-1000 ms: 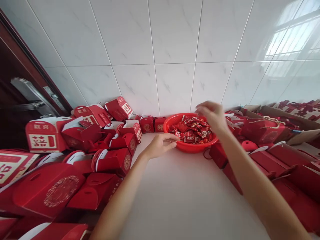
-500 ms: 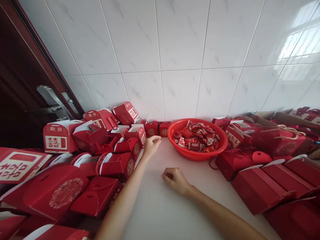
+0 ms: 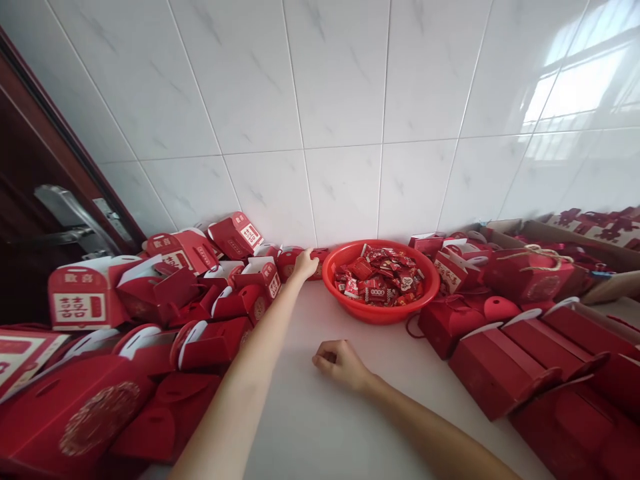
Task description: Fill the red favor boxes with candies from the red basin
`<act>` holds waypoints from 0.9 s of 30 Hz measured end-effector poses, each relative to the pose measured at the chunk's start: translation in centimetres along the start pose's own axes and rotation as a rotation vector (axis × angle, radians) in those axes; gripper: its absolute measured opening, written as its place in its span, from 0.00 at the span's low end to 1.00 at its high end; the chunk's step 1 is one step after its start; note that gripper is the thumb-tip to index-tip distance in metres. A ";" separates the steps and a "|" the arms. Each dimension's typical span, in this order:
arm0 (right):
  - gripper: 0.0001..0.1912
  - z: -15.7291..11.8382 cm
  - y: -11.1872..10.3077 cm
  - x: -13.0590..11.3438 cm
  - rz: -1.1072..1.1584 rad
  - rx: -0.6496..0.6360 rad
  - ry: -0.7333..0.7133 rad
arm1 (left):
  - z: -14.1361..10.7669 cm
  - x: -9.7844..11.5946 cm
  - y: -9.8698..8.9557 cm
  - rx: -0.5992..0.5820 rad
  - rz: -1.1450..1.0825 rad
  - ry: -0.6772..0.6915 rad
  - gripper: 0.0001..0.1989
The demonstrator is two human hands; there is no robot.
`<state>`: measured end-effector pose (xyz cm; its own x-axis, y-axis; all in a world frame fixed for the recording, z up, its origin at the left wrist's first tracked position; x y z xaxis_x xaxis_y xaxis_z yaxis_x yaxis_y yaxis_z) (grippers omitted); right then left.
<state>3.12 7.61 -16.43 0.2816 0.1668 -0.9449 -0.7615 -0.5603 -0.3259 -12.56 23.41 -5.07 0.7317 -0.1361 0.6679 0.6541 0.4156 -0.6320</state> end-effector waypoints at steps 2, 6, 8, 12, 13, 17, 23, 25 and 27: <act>0.07 0.0 0.0 -0.1 0.000 0.004 -0.002 | 0.5 0.1 0.2 -0.015 0.015 0.004 0.18; 0.07 0.2 0.2 -0.1 -0.007 0.016 -0.001 | 0.7 -0.2 0.4 -0.042 0.047 -0.002 0.17; 0.07 0.3 0.2 -0.1 -0.009 0.018 0.002 | 0.5 -0.4 0.3 -0.053 0.064 -0.011 0.18; 0.07 0.4 0.3 -0.1 -0.009 0.021 0.008 | -0.2 -0.9 -0.1 -0.088 0.083 -0.034 0.17; 0.07 0.4 0.3 -0.1 -0.008 0.024 0.010 | -0.5 -1.0 -0.3 -0.098 0.084 -0.039 0.15; 0.07 0.4 0.3 0.0 0.012 0.030 0.015 | -2.1 -1.3 -1.6 -0.114 0.062 -0.039 0.05; 0.08 0.6 0.3 0.3 0.085 0.027 0.007 | -5.3 -1.6 -4.4 -0.165 -0.089 -0.041 0.04; 0.10 0.5 0.0 0.4 0.116 0.051 0.001 | -6.3 -1.6 -5.7 -0.197 -0.130 -0.052 0.05; 0.13 0.2 -0.3 0.1 0.147 0.093 -0.008 | -7.3 -1.3 -7.2 -0.223 -0.159 -0.063 0.06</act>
<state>3.28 7.97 -16.44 0.1586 0.0957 -0.9827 -0.8450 -0.5016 -0.1853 -16.79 14.06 -4.25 0.6073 -0.1244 0.7847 0.7912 0.1842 -0.5831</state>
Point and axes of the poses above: each hand's wrist, its own z-axis towards the middle knuckle, its own y-axis out of the palm, x = y × z, the point moved 4 cm from there along z, towards the middle knuckle, and after that the axes turned 10 degrees about y, right-handed, at the moved point
